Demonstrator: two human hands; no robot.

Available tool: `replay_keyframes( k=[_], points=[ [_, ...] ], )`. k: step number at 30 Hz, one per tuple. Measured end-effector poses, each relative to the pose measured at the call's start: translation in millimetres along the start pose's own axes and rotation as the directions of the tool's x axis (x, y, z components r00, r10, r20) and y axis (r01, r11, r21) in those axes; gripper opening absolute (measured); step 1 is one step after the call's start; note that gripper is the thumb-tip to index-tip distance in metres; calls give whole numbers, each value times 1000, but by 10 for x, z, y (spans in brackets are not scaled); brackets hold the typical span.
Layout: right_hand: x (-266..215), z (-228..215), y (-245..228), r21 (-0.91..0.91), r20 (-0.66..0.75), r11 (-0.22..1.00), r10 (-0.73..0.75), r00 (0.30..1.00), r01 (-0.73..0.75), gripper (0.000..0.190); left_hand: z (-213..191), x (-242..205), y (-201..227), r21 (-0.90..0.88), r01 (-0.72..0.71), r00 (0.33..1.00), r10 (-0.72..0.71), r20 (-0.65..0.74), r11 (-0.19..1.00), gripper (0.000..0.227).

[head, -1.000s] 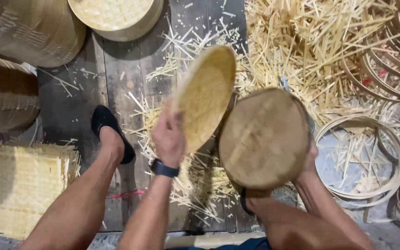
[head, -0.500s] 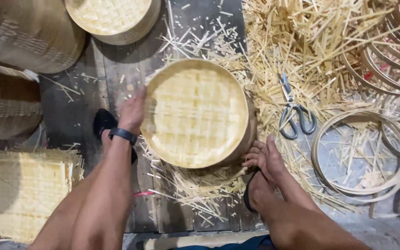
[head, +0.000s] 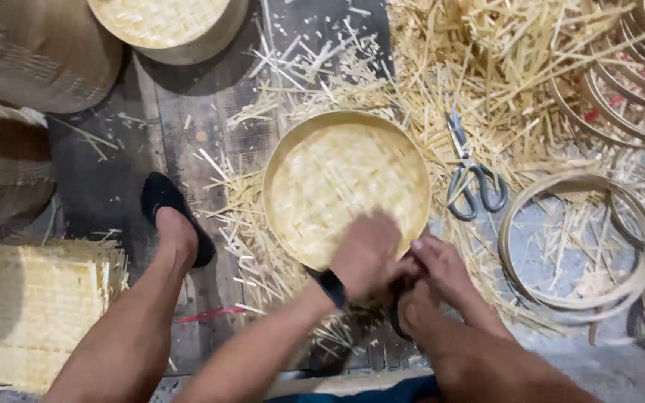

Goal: Assembling and trimming a bamboo steamer basket.

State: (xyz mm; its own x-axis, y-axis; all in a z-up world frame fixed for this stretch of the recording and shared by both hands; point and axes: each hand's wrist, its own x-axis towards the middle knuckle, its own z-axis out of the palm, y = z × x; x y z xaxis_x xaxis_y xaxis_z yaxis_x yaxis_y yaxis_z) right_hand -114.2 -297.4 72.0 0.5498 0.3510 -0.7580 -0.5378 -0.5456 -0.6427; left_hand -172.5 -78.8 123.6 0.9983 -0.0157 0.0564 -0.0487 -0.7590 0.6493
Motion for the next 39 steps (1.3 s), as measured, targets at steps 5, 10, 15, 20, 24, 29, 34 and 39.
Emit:
replay_keyframes(
  k=[5, 10, 15, 20, 24, 29, 34, 39],
  points=[
    [13, -13, 332, 167, -19, 976, -141, 990, 142, 44, 401, -538, -319, 381, -227, 963, 148, 226, 896, 64],
    [-115, 36, 385, 47, -159, 999, 34, 987, -27, 38, -130, -400, -1455, 373, -356, 934, 315, 168, 857, 49],
    [18, 65, 672, -8, -233, 983, -180, 956, 183, 31, -1506, 858, -2054, 639, -139, 980, 13, 197, 757, 18],
    [288, -47, 1193, 3, -257, 986, -163, 953, 169, 31, -1940, 1483, -3057, 562, 37, 919, 193, -345, 826, 33],
    [404, -163, 1719, 116, -297, 978, -131, 946, 172, 28, -1873, 1717, -3646, 461, 209, 896, 20, -444, 863, 36],
    [404, -242, 1816, 158, -335, 987, 38, 941, 17, 29, -1909, 1730, -3620, 388, 294, 900, -116, -421, 874, 40],
    [416, -195, 1812, 98, -304, 991, -56, 951, 90, 28, -1887, 1700, -3734, 296, 372, 882, -235, -409, 880, 42],
    [562, -193, 1835, 88, -339, 996, 31, 940, -1, 25, -1826, 1730, -3898, 147, 398, 862, -314, -397, 906, 48]
  ],
)
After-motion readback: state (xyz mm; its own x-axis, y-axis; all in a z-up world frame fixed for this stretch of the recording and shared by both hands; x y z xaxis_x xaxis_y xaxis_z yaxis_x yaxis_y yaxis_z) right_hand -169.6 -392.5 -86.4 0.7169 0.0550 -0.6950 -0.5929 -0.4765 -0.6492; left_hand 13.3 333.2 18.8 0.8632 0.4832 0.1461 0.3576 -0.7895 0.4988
